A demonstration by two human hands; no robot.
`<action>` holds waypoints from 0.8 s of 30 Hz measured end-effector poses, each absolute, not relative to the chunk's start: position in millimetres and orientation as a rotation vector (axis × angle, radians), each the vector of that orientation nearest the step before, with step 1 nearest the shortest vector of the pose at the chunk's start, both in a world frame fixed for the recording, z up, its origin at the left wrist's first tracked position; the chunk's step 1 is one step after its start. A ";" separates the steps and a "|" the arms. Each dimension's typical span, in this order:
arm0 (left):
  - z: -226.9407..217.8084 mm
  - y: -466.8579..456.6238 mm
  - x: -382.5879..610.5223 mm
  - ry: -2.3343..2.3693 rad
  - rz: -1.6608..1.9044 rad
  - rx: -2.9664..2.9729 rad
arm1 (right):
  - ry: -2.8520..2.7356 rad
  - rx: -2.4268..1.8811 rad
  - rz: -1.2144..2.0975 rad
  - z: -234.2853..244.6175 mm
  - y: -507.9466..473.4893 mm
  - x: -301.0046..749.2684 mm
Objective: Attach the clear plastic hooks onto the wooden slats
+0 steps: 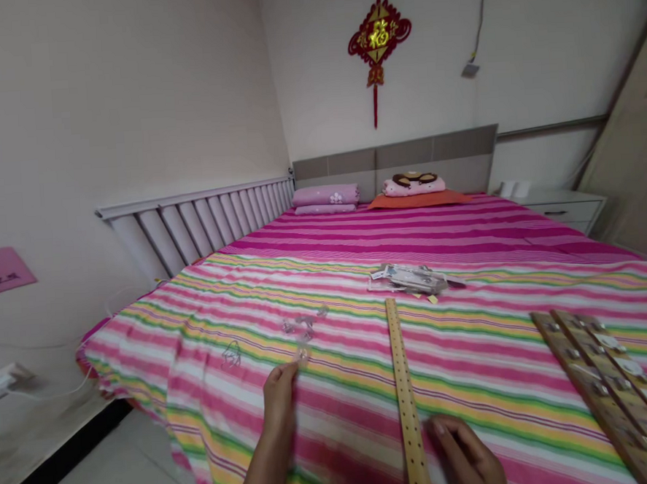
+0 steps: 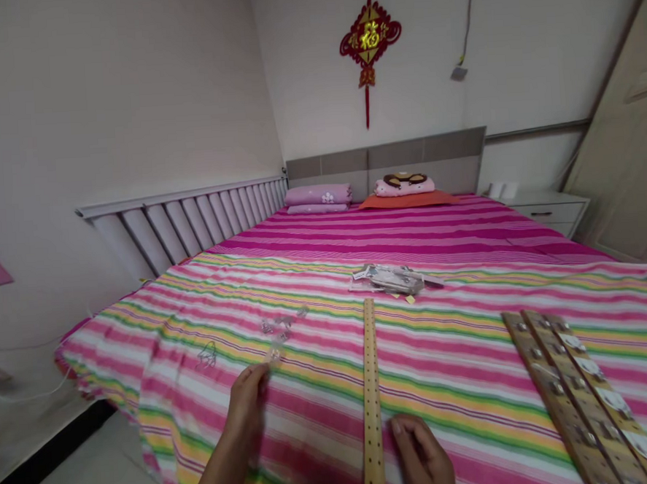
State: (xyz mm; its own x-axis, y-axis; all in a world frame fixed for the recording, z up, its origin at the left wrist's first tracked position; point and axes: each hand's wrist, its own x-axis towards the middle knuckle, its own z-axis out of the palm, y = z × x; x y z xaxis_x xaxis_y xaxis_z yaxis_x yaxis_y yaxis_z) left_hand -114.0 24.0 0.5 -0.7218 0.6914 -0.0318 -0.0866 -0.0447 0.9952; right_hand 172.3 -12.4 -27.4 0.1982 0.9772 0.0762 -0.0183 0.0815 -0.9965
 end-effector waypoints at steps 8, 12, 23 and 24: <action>25.4 -23.7 -56.6 1.833 1.788 1.343 | -0.993 -1.173 1.203 -7.8 -20.6 160.9; 24.0 -36.9 -29.6 1.805 1.828 1.834 | -1.087 -1.123 1.323 15.7 -31.3 142.5; 29.4 -54.2 -1.4 1.497 1.679 1.411 | -0.996 -1.126 1.212 29.6 -43.1 148.0; 30.6 -55.3 1.8 1.439 1.654 1.155 | -0.977 -1.121 1.236 29.0 -44.5 149.5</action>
State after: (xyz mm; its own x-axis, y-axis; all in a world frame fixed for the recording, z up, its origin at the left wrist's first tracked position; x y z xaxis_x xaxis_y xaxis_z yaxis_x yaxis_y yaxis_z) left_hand 1.8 -55.3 30.6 -0.3997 0.8949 0.1984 0.0729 -0.1847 0.9801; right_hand 149.5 -44.5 29.0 0.1003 0.9945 -0.0301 -0.2009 -0.0094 -0.9796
